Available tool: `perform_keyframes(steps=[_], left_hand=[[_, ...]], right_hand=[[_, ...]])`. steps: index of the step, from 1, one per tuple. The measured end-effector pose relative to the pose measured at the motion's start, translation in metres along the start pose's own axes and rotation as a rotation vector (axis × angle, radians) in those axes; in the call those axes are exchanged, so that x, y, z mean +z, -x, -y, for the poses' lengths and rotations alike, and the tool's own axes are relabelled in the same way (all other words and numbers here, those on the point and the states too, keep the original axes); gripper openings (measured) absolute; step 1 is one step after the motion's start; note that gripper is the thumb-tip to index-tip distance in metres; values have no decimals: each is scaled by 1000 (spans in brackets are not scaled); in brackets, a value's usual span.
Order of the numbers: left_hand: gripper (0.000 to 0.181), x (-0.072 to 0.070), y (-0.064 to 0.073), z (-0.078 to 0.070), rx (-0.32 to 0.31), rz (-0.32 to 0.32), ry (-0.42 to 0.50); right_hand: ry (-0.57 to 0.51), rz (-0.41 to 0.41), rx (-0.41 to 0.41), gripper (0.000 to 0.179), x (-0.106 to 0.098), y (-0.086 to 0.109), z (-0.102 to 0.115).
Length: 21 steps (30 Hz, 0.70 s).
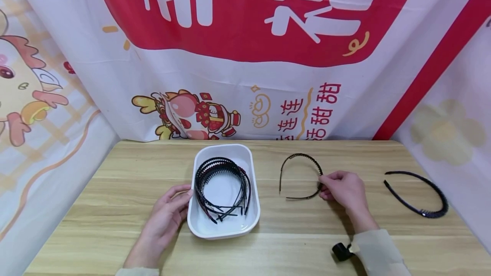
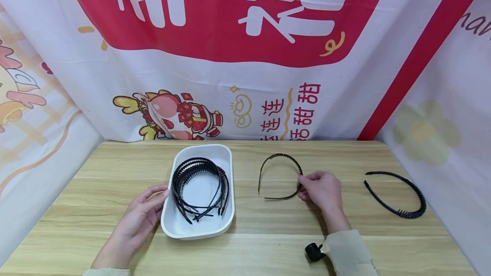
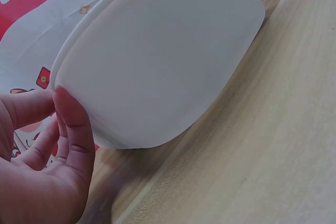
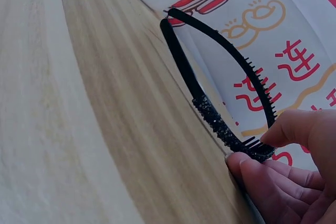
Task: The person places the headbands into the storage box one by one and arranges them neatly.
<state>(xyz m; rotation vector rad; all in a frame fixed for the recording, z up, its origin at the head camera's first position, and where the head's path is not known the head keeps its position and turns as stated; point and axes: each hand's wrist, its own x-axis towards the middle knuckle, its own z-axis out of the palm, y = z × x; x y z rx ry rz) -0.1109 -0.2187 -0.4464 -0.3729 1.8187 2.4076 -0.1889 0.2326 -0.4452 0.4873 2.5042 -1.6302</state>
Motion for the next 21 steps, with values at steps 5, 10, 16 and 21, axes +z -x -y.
perform_keyframes(steps=[5, 10, 16, 21], left_hand=[[18, 0, 0, -1, -13, -14, -17], [16, 0, 1, -2, -26, -29, -29], [16, -1, 1, -3, -35, -30, -24], [16, -2, 0, -2, -31, -24, -22]], right_hand=[[1, 24, -12, 36, 1, 2, 4], [52, 59, -50, 33, 3, 4, 11], [142, 89, -126, 30, 6, 6, 31], [162, 137, -184, 29, 9, 6, 54]])
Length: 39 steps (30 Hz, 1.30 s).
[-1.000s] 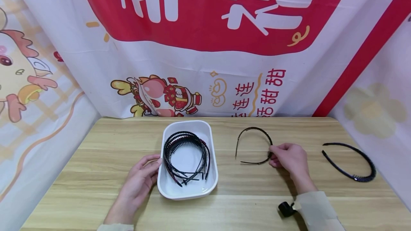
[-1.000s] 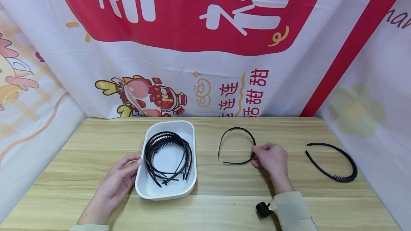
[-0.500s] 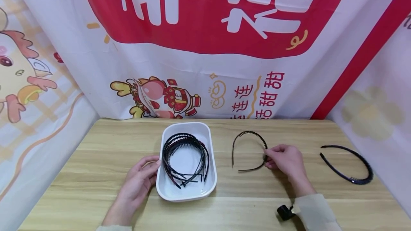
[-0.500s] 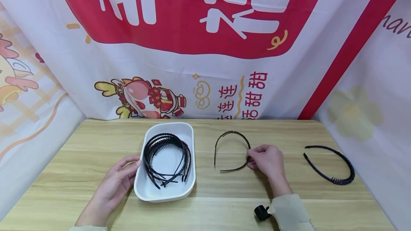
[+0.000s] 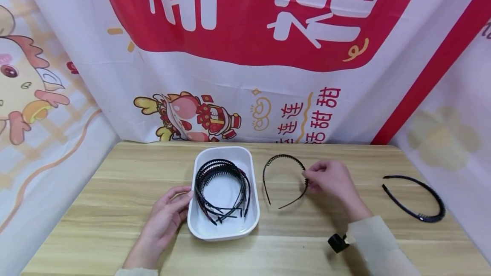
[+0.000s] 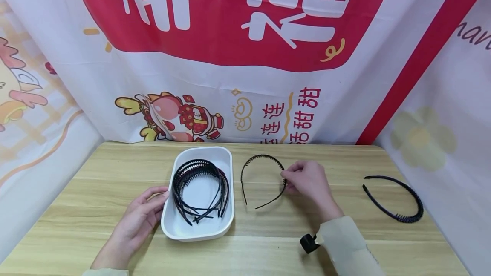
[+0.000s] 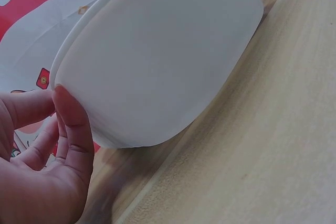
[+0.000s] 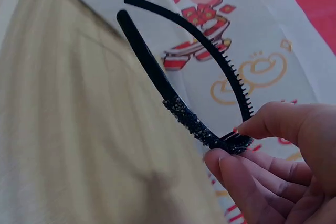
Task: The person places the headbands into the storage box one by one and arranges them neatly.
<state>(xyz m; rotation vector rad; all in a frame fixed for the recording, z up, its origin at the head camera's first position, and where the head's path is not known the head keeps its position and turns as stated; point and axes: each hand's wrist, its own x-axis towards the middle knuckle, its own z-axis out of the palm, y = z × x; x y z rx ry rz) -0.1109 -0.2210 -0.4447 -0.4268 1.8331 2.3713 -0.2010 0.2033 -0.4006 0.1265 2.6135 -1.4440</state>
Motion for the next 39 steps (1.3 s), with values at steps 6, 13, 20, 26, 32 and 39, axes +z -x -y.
perform_keyframes(steps=[6, 13, 20, 26, 32, 39], left_hand=[[16, 1, 0, 1, 11, 3, -4], [18, -1, 0, 1, 0, 8, -1], [18, -2, 0, 1, 2, 10, 8], [19, -3, -1, 1, -2, 10, 13], [19, -3, -1, 0, -12, 5, 13], [20, -2, 0, 0, -14, 1, 12]], right_hand=[[28, 46, -66, 26, 1, -3, 29], [91, 104, -164, 18, 19, -10, 63], [76, 141, -190, 14, 43, -18, 88], [31, 185, -167, 17, 61, -22, 96], [19, 212, -176, 16, 75, -26, 99], [-31, 251, -189, 15, 87, -29, 100]])
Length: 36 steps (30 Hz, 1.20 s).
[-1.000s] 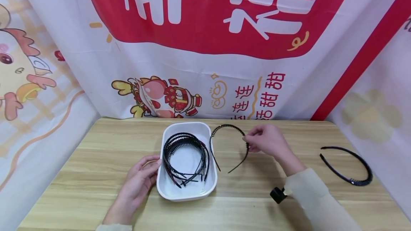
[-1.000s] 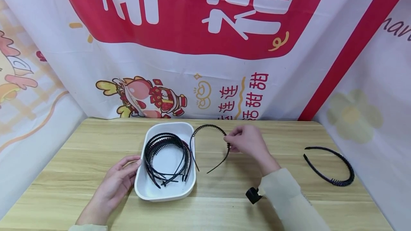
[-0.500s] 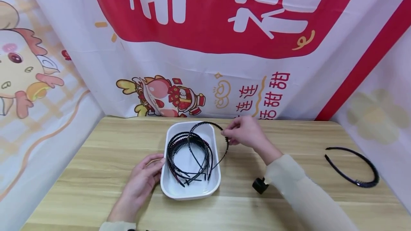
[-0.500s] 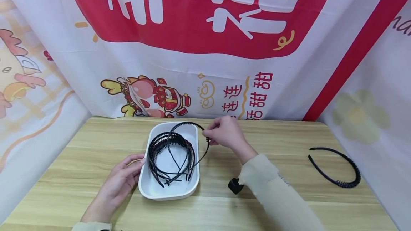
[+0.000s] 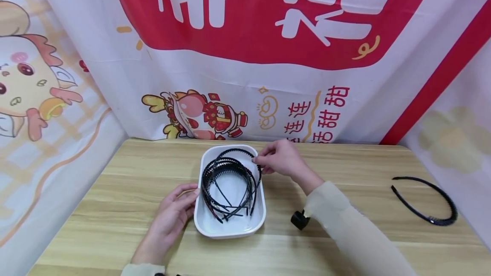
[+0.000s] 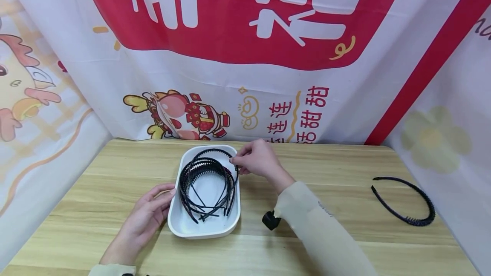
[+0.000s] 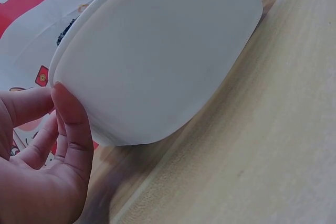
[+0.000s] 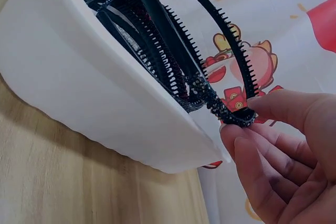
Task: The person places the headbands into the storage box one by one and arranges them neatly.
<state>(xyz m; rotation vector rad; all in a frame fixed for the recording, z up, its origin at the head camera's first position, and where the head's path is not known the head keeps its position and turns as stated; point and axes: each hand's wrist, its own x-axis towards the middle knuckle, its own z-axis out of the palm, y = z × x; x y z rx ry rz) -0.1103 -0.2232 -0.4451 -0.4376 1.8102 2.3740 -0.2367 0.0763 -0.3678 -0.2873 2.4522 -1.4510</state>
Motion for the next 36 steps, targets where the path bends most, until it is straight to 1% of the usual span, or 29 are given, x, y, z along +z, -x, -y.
perform_keyframes(steps=[7, 11, 17, 25, 33, 36], left_hand=[[18, 2, 0, 1, 0, -4, 0], [18, 3, 0, 1, 2, -5, 4], [18, 3, 1, 0, 5, -9, 3], [18, 1, 1, 0, -2, 2, 0], [17, 1, 1, -2, 2, 7, 3], [17, 1, 1, -2, -1, 7, 5]], right_hand=[[-42, 30, -4, 15, 5, -4, -2], [-27, 32, -15, 14, 7, -6, -2], [53, 29, -58, 13, 13, -8, 3], [173, 21, -87, 11, 19, -14, 8], [256, 2, -104, 11, 25, -17, 14], [268, 2, -102, 10, 26, -19, 15]])
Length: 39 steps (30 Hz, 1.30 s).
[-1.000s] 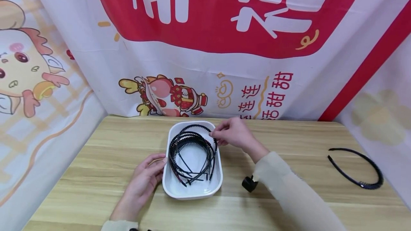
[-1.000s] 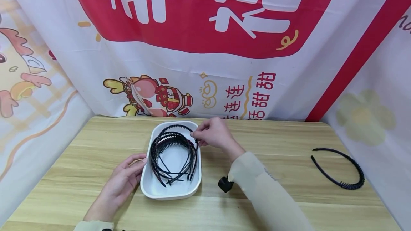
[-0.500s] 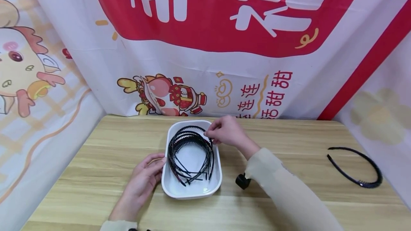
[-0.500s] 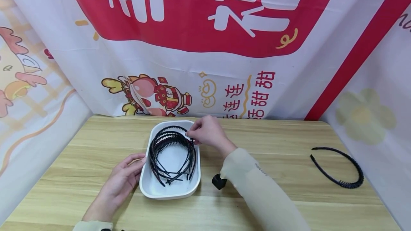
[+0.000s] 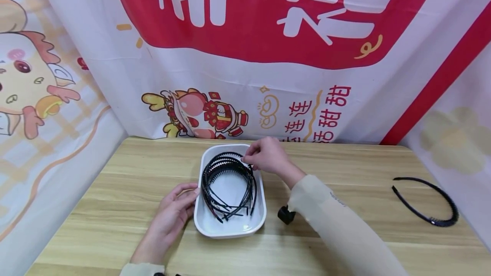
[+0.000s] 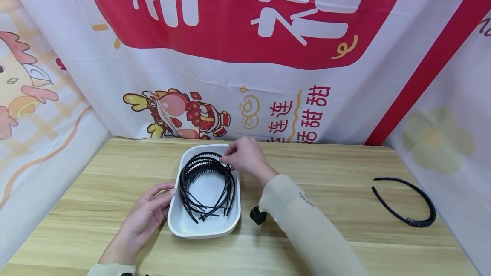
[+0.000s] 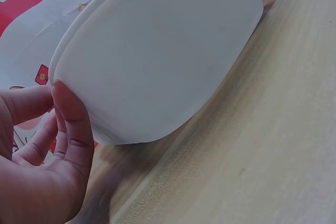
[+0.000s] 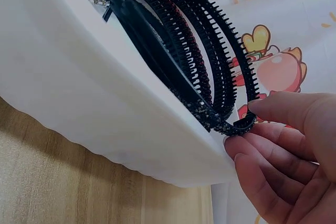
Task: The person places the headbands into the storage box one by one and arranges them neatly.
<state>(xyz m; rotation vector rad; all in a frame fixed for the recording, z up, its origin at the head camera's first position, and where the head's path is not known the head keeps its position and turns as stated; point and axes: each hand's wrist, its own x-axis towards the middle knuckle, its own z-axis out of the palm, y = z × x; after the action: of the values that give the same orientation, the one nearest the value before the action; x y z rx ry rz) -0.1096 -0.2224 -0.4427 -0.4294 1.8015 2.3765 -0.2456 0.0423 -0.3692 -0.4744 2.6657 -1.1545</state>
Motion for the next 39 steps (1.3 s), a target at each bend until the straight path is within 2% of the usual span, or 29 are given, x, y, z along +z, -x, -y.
perform_keyframes(steps=[10, 18, 28, 39], left_hand=[[17, 1, 0, 1, 4, 10, 8], [17, 1, 0, 1, 7, 10, 11], [17, 1, 0, 2, 3, -2, 7], [17, 1, 0, 2, 4, -3, 15]], right_hand=[[-16, 13, -42, 8, -2, -1, 0], [27, 20, -115, 7, -6, -6, 2], [104, 50, -140, 5, -4, -12, 7], [138, 86, -169, 5, 2, -19, 14]])
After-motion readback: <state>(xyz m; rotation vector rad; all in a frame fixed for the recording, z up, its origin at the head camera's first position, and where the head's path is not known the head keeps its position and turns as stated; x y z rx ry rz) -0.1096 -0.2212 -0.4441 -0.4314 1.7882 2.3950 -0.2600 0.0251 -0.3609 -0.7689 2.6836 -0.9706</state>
